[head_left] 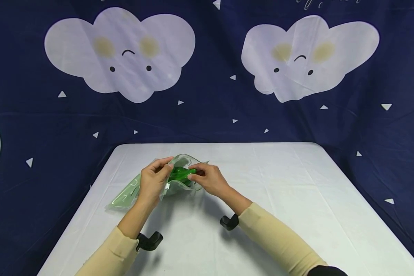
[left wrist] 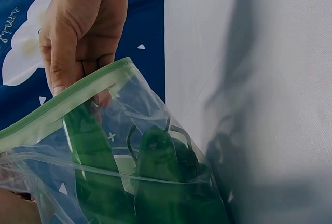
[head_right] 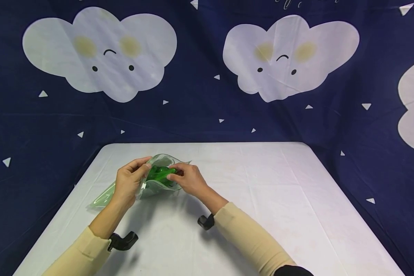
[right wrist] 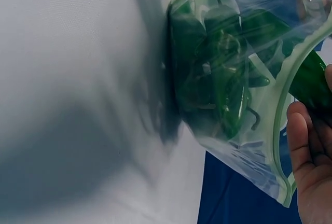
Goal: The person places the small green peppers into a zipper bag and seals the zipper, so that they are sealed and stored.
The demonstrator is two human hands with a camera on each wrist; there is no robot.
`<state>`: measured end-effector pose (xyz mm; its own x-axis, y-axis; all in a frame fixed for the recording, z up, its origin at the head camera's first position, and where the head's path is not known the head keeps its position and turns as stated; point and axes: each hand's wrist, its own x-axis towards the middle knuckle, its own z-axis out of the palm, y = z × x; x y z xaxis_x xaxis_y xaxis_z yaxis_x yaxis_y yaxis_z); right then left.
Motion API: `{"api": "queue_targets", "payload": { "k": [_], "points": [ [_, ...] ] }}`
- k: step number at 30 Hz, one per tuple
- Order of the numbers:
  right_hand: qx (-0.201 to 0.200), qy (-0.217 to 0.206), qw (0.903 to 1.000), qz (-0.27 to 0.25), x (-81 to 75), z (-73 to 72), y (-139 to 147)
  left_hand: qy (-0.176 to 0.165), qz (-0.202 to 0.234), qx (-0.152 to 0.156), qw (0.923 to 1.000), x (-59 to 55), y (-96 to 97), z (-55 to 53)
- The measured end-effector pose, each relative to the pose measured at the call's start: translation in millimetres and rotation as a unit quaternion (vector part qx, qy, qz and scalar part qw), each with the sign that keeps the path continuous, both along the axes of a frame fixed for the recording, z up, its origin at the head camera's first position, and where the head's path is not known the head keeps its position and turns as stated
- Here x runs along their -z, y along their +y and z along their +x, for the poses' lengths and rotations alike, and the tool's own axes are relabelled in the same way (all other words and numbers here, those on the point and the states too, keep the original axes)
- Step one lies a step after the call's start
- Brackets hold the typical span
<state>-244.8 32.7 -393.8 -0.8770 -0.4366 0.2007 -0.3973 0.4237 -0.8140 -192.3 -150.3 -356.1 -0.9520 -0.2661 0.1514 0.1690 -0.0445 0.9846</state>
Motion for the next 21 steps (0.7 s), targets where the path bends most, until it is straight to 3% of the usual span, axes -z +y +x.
{"api": "queue_targets", "payload": {
  "k": [12,21],
  "points": [
    [-0.019,0.001,0.9992,0.035,-0.3,0.3,-11.9,-0.013,-0.009,-0.002,0.9999,0.0,-0.7,1.6],
    [-0.008,0.074,0.9961,0.048,-5.8,3.4,-9.5,-0.001,0.001,-0.003,1.0,-0.3,-1.2,2.1]
  ]
}}
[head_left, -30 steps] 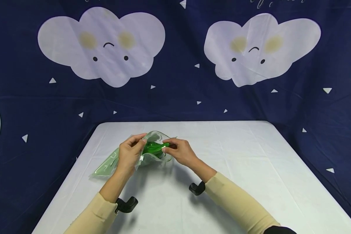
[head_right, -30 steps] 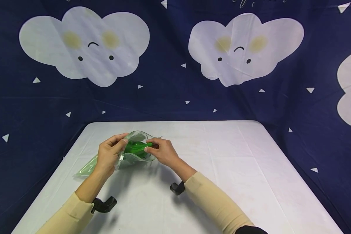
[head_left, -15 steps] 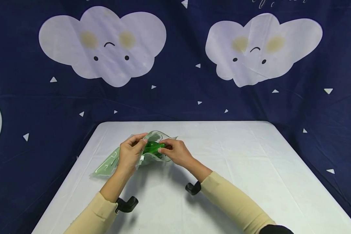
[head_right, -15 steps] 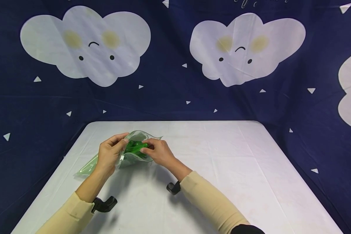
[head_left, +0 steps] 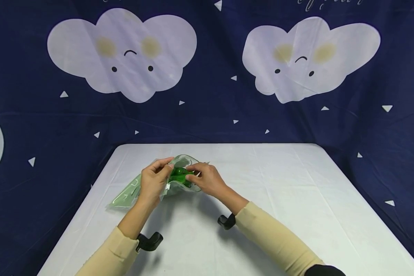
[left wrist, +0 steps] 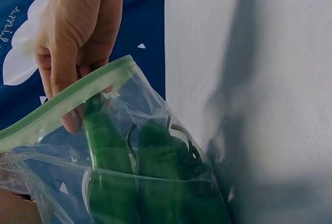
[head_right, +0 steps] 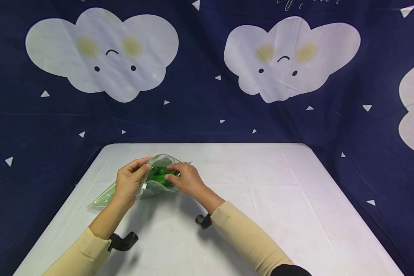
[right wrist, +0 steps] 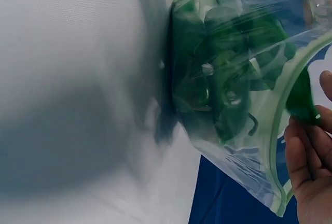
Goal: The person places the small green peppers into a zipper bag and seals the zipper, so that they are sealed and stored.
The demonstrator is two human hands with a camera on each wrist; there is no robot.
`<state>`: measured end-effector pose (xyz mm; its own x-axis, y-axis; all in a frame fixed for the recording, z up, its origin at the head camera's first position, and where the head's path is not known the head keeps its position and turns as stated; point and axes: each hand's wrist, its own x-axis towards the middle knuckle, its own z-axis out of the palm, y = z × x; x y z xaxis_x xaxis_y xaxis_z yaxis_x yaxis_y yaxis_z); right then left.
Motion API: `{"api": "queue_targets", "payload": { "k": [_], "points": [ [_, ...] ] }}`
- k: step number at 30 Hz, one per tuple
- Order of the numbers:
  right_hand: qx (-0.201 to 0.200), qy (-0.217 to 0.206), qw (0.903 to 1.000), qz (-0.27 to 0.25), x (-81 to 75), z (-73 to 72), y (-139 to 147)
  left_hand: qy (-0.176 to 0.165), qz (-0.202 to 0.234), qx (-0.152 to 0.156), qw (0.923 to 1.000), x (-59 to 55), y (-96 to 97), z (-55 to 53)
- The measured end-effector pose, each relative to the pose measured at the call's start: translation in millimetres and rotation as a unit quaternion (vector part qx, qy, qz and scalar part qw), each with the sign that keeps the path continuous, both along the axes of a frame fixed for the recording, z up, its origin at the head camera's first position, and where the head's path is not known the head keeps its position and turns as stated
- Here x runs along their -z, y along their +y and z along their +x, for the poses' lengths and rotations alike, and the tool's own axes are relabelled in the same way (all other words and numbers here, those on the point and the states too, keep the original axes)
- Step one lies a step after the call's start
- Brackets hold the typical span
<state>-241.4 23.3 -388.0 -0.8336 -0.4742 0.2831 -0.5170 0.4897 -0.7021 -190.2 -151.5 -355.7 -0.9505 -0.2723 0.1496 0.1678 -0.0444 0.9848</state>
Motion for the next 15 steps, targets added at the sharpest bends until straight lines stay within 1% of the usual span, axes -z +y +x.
{"api": "queue_targets", "payload": {
  "k": [3,10,15],
  "points": [
    [0.007,0.025,0.9996,-0.011,-1.6,1.3,3.5,-0.001,0.002,0.001,1.0,-0.5,0.4,0.5],
    [0.022,0.057,0.9969,-0.049,-4.0,1.9,13.4,0.003,0.001,-0.002,1.0,-1.1,0.8,1.1],
    [0.027,0.059,0.9955,-0.069,-2.8,2.1,22.1,0.003,0.0,-0.003,1.0,-1.0,0.9,1.7]
  ]
}}
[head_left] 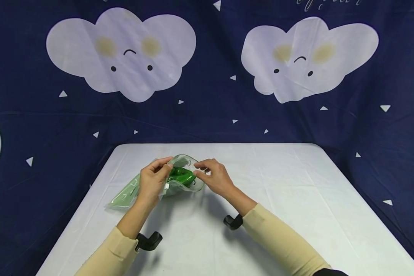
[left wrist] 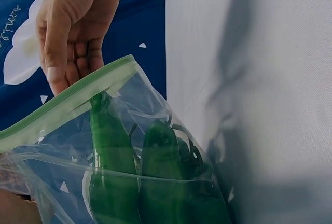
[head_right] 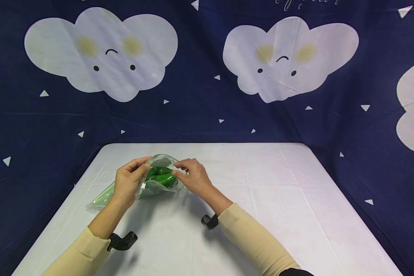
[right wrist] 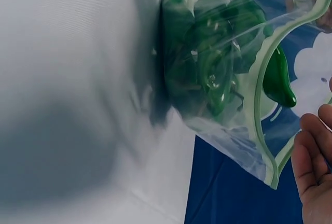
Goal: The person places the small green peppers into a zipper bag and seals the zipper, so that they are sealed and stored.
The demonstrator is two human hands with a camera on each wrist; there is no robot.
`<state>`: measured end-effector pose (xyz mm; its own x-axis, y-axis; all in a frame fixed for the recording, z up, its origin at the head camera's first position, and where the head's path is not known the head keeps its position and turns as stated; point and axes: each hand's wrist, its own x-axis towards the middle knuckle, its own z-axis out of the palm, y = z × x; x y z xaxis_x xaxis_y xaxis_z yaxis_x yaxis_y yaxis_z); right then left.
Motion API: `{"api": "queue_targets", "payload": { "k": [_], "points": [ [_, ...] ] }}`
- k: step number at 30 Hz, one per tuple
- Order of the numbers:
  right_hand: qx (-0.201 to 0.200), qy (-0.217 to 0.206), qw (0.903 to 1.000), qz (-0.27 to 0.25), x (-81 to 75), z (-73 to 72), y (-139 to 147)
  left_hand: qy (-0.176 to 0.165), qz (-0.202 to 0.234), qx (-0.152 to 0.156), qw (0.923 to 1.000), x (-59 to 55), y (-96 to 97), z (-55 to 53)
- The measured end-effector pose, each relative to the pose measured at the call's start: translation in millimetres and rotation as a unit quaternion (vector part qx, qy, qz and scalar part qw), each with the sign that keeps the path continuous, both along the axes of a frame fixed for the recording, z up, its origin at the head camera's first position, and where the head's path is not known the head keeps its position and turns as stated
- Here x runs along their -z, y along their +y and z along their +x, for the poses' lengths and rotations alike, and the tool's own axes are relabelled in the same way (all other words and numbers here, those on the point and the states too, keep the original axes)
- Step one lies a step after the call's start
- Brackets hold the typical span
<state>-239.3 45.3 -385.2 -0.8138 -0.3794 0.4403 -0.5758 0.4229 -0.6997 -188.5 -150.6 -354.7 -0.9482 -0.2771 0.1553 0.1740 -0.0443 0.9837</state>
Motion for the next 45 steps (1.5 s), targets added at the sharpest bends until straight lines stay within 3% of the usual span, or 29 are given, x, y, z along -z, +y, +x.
{"api": "queue_targets", "payload": {
  "k": [27,36,45],
  "points": [
    [0.0,-0.07,0.9968,0.038,16.9,3.0,2.6,-0.013,-0.001,-0.002,0.9999,3.7,-3.6,-0.5],
    [0.011,-0.072,0.9967,0.035,16.0,1.4,-4.6,-0.012,-0.004,0.001,0.9999,4.0,-3.5,-1.4],
    [-0.001,-0.046,0.9985,0.03,12.8,-0.7,-17.2,-0.009,0.001,0.007,0.9999,2.9,-2.5,-3.6]
  ]
}}
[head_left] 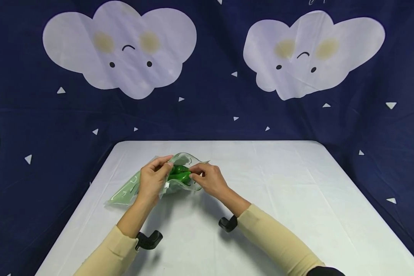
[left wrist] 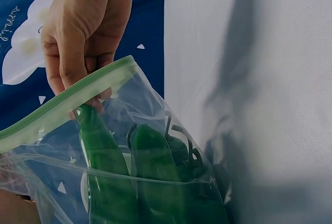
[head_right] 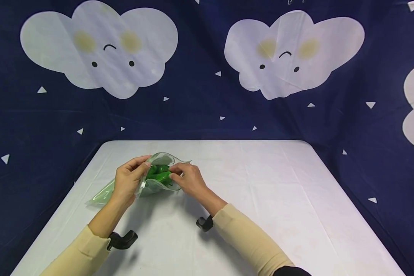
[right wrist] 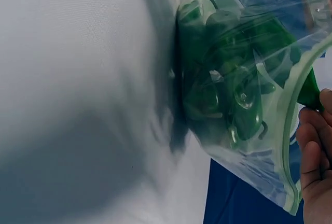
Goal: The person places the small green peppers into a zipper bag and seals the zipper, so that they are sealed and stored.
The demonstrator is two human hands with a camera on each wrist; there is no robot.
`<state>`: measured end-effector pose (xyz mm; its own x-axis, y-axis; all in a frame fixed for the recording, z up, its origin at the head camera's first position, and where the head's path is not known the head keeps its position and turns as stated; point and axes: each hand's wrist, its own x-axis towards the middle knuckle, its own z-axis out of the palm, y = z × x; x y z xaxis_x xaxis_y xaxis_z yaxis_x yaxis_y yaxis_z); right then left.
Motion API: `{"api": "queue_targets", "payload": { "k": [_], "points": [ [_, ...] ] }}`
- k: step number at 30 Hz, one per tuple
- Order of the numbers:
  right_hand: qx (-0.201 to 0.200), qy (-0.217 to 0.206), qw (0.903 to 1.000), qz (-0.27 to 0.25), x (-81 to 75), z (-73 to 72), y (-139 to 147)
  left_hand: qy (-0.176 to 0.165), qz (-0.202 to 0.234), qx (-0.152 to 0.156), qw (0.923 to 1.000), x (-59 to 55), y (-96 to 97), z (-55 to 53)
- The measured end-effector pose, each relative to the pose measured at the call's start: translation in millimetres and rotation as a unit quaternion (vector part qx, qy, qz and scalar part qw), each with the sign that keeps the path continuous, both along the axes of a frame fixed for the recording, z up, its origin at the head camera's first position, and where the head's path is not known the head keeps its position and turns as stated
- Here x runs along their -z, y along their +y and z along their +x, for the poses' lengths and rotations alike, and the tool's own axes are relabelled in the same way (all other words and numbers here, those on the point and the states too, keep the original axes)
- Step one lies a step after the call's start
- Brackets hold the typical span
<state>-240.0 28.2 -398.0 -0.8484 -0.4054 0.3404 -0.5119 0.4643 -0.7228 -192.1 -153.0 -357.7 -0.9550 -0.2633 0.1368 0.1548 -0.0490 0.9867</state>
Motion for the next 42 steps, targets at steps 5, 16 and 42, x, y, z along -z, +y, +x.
{"api": "queue_targets", "payload": {
  "k": [5,16,42],
  "points": [
    [-0.008,-0.005,1.0,-0.002,2.0,-2.4,-7.2,0.0,0.001,0.001,1.0,0.2,0.9,-0.5],
    [-0.025,-0.01,0.9996,0.009,0.6,-5.2,-18.2,-0.002,-0.007,-0.001,1.0,0.6,0.6,0.1],
    [0.039,0.014,0.9899,-0.135,-2.6,25.8,47.0,0.05,-0.093,0.029,0.994,18.8,21.6,10.5]
  ]
}}
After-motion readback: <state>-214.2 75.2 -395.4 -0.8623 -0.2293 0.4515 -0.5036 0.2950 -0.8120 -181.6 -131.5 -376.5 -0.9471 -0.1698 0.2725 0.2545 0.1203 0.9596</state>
